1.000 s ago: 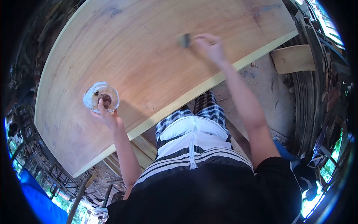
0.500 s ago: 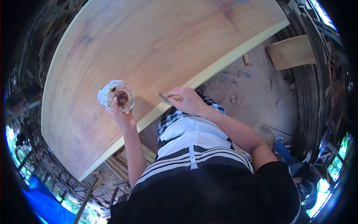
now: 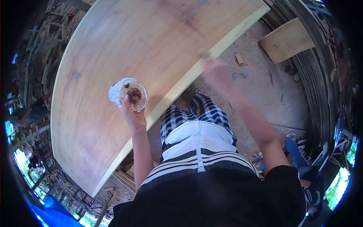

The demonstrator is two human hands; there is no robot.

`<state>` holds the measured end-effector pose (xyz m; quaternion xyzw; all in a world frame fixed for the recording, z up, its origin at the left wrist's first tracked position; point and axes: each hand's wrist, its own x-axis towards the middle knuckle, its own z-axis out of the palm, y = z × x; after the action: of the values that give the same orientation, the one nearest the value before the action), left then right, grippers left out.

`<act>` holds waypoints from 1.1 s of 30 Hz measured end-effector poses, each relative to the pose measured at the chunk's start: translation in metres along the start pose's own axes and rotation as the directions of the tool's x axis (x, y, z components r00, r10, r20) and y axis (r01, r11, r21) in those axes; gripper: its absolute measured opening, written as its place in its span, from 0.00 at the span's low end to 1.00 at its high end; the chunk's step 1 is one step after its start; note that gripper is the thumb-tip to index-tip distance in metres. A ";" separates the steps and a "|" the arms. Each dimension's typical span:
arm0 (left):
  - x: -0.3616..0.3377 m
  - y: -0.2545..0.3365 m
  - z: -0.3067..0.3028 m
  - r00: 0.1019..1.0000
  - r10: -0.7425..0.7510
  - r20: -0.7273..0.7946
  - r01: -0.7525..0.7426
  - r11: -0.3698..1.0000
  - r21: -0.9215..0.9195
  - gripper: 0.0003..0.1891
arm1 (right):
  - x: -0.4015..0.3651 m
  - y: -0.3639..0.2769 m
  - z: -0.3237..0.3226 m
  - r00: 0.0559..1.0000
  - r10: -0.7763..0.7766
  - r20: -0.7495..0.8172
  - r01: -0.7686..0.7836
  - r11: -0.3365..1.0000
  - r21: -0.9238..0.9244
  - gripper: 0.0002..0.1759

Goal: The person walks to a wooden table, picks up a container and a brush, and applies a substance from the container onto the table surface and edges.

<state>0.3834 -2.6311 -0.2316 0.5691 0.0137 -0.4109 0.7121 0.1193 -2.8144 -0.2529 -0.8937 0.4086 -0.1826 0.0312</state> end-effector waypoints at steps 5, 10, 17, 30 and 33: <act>-0.012 0.008 0.019 1.000 -0.016 0.018 0.016 1.000 0.023 0.31 | -0.031 -0.107 -0.010 0.990 -0.098 0.102 0.019 0.808 0.589 0.09; -0.040 0.019 0.030 0.981 0.037 0.192 -0.046 0.998 0.045 0.31 | -0.022 -0.042 -0.024 0.812 0.213 0.543 -0.583 0.267 0.767 0.10; -0.028 0.030 0.005 0.980 -0.078 0.181 0.074 0.997 0.025 0.34 | 0.019 0.065 -0.064 0.810 0.585 0.030 -0.401 0.517 0.756 0.10; -0.045 0.033 -0.009 0.954 0.083 0.289 -0.050 0.992 -0.118 0.30 | -0.061 -0.154 -0.060 0.951 -0.037 0.306 -0.234 0.562 0.793 0.10; -0.056 0.040 0.001 0.962 0.063 0.264 -0.021 0.987 -0.158 0.31 | -0.047 -0.069 -0.095 0.896 0.220 0.387 -0.445 0.456 0.771 0.11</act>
<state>0.3696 -2.5994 -0.1719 0.4521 -0.0634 -0.4665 0.7576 0.1070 -2.7251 -0.1643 -0.6812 0.4293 -0.2417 0.5416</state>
